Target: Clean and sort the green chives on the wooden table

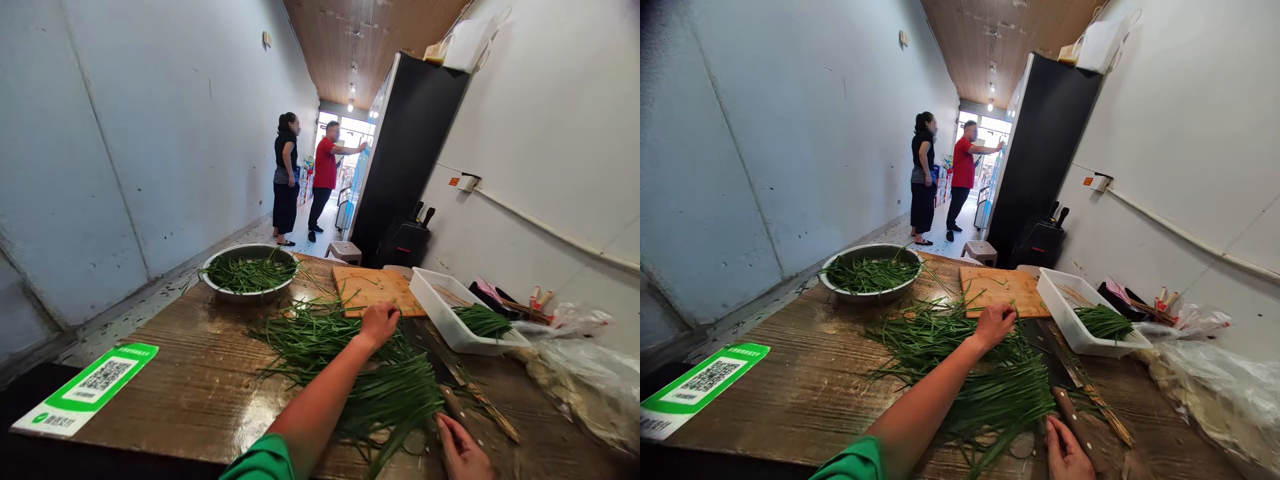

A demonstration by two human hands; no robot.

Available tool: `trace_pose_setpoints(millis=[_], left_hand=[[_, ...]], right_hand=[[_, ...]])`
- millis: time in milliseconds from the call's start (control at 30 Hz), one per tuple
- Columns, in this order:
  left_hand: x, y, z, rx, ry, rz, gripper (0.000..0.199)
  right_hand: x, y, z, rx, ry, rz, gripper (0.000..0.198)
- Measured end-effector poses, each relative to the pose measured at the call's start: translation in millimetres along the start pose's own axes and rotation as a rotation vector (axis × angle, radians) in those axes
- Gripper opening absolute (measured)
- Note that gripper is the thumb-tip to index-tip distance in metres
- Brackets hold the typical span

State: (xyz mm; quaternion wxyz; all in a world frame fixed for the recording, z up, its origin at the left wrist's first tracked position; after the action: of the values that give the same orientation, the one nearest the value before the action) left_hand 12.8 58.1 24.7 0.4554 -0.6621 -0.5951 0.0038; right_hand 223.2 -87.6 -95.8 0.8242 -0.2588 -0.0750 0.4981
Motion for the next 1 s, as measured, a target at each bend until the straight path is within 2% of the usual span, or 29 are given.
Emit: trace_pose_setpoints(millis=[100,167,233,333,467,533,667,867,1000], left_hand=[[2.2,-25.2,15.0,-0.079,-0.152,-0.128,0.03],[2.5,-33.6,20.6,-0.033,-0.195,-0.104,0.028],[1.3,-33.0,23.6,0.064,-0.207,-0.036,0.023],[-2.3,-14.4,25.0,0.054,-0.194,0.044,0.019],[-8.1,34.5,15.8,-0.345,-0.15,0.226,0.024],[-11.6,49.6,8.0,-0.449,-0.133,0.278,0.023],[-9.7,52.9,5.2,-0.431,-0.146,0.158,0.023],[-8.0,66.8,-1.4,-0.457,-0.12,0.234,0.026],[-9.6,65.1,-9.8,-0.336,-0.045,0.252,0.024]], right_hand=[[-0.4,0.0,1.9,-0.005,0.01,0.007,0.054],[0.4,0.1,1.0,0.017,0.003,0.003,0.053],[3.1,0.6,-2.4,0.038,-0.007,0.0,0.053],[9.4,2.0,-9.4,0.045,-0.022,-0.002,0.055],[4.6,0.8,-8.3,0.015,-0.025,-0.03,0.054],[-7.8,-1.7,2.5,0.045,-0.069,-0.052,0.052],[-25.3,-2.7,28.6,0.108,-0.192,-0.066,0.043],[-17.2,-4.4,29.1,0.139,-0.181,-0.121,0.034],[-15.1,-4.8,25.5,0.166,-0.17,-0.139,0.031]])
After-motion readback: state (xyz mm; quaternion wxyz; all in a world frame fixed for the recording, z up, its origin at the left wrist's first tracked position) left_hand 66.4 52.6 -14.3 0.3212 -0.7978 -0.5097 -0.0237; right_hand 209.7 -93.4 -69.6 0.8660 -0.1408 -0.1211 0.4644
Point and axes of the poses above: each hand's wrist, its own x-axis towards the middle knuckle, its own y-axis out of the palm, z = x × y, the point moved 7 cm from there along x, towards the middle knuckle, and after that the axes turned 13 degrees about y, right-handed, at the moved point
